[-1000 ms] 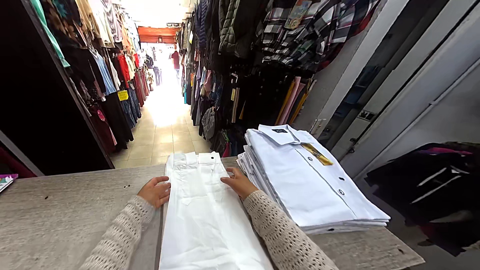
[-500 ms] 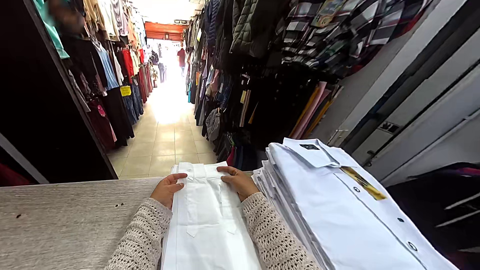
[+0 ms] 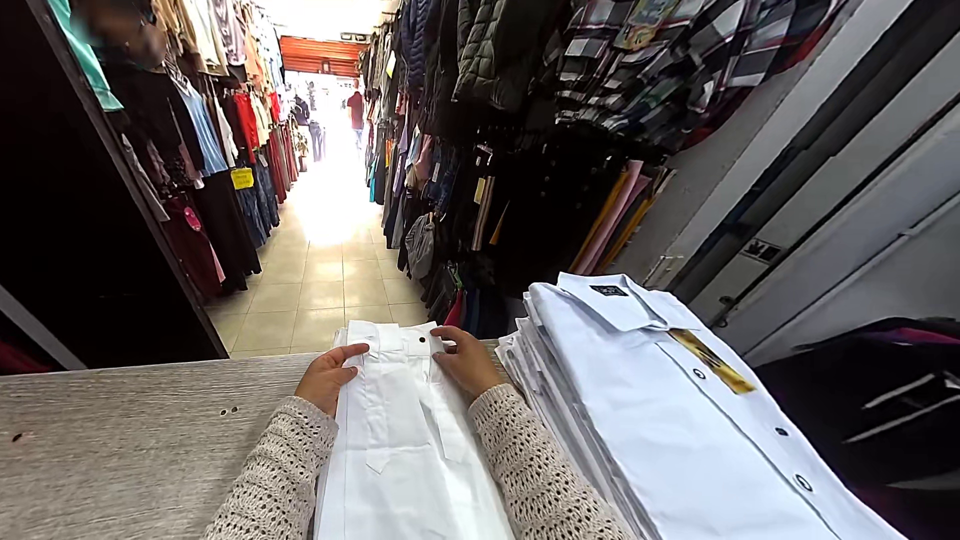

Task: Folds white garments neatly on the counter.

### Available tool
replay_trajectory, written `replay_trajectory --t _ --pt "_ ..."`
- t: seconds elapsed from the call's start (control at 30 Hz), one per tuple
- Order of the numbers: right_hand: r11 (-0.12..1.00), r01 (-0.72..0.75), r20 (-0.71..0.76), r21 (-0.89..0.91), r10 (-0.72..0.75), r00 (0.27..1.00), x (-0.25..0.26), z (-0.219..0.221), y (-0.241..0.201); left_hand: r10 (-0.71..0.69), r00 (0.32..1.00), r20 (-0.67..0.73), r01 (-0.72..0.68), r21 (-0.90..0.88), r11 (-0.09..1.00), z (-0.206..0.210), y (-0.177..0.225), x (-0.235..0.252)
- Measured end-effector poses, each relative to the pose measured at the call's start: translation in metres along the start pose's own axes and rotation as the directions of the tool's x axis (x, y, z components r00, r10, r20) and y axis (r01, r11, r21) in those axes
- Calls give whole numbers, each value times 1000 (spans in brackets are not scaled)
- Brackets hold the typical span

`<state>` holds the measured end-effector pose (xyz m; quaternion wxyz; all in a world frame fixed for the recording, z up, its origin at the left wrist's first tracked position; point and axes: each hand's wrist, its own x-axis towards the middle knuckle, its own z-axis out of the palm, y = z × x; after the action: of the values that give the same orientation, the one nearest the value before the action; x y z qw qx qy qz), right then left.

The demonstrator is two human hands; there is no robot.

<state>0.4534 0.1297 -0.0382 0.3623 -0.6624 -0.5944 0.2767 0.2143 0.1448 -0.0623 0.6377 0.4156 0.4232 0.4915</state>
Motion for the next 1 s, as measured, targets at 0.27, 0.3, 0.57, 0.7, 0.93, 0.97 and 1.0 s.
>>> replay_trajectory --t 0.27,0.3,0.57,0.7,0.93,0.97,1.0 --pt "995 38 -40 -87 -41 998 -2 -1 5 63 998 -19 -53 341 938 0 -4 5" --pt "989 76 -41 -125 -81 996 -2 -2 6 93 996 2 -84 446 891 -1 -3 5" --pt "887 184 106 -423 -153 983 -18 11 -11 18 975 221 -221 965 144 36 10 -26" --pt "818 68 268 -571 108 957 -31 29 -22 -245 943 225 -231 973 4 51 11 -38" --pt "797 81 223 -599 69 972 -36 32 -20 -174 957 231 -236 972 -8 41 -1 -34" --pt "809 75 234 -583 79 969 -39 30 -22 -168 964 208 -210 978 6 40 4 -38" --pt "825 56 244 -562 100 965 -43 26 -27 -156 972 174 -171 985 29 37 11 -43"
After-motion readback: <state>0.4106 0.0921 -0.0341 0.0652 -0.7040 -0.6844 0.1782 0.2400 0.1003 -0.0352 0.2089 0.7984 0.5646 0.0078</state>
